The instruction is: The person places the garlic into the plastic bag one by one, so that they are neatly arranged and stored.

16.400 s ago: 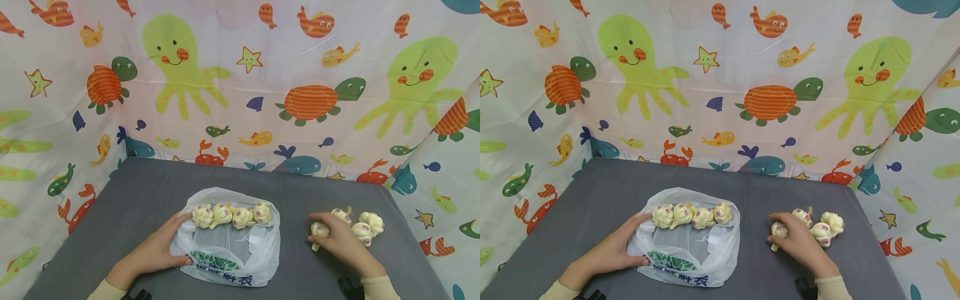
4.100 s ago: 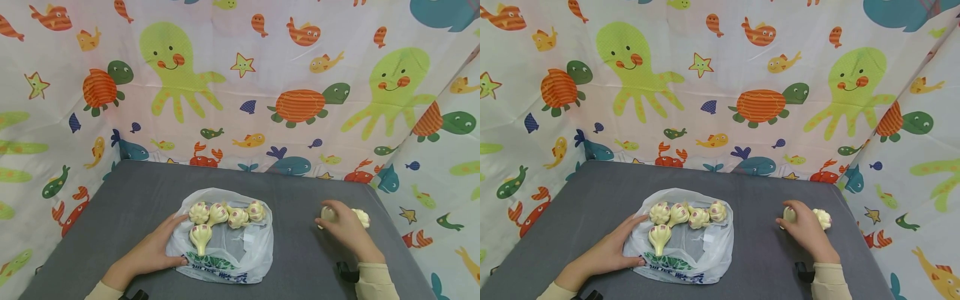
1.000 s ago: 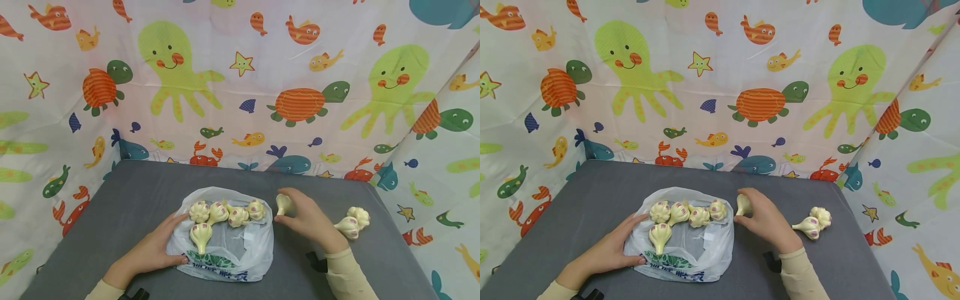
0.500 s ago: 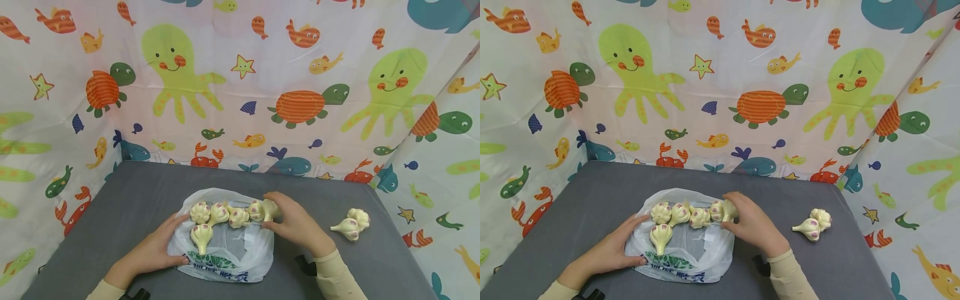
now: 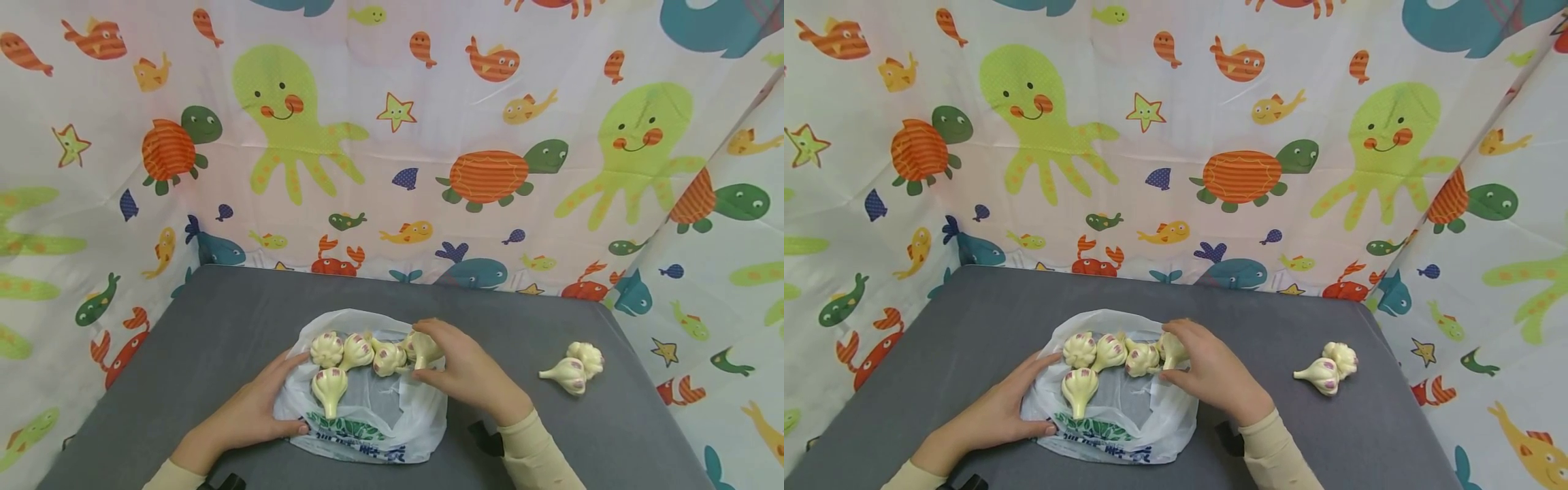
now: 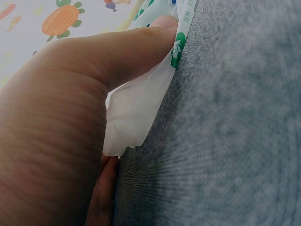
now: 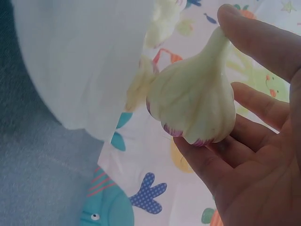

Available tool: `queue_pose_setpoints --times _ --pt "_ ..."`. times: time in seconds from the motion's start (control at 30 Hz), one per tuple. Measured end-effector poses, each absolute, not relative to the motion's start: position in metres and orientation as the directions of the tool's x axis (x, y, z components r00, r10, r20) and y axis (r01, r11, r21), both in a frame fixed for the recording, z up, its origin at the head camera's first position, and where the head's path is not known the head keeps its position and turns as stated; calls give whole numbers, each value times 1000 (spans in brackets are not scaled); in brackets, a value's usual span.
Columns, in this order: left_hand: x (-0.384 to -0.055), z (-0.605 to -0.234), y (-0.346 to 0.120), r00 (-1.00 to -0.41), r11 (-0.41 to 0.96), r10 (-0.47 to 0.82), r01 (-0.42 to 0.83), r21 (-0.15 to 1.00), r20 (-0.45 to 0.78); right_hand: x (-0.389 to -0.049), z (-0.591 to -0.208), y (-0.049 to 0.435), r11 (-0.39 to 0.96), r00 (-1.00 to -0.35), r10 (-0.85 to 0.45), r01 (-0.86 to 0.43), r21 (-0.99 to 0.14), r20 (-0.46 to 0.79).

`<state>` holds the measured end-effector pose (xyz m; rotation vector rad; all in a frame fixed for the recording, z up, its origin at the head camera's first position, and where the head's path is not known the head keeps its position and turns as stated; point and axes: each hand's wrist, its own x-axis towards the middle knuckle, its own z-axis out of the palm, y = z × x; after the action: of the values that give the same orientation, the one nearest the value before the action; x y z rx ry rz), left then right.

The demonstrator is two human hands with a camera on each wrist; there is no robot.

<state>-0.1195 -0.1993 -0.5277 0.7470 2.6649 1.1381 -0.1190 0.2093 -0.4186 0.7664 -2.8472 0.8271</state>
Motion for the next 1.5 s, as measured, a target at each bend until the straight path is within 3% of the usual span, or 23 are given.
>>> queue_pose_setpoints --times 0.93,1.5 --pt "-119 -523 -200 -860 575 506 388 721 60 -115 -418 170 656 -796 -573 -588 -473 195" --pt "-118 -525 -201 -862 568 501 396 722 79 -112 -417 140 642 -760 -642 -605 -471 101"
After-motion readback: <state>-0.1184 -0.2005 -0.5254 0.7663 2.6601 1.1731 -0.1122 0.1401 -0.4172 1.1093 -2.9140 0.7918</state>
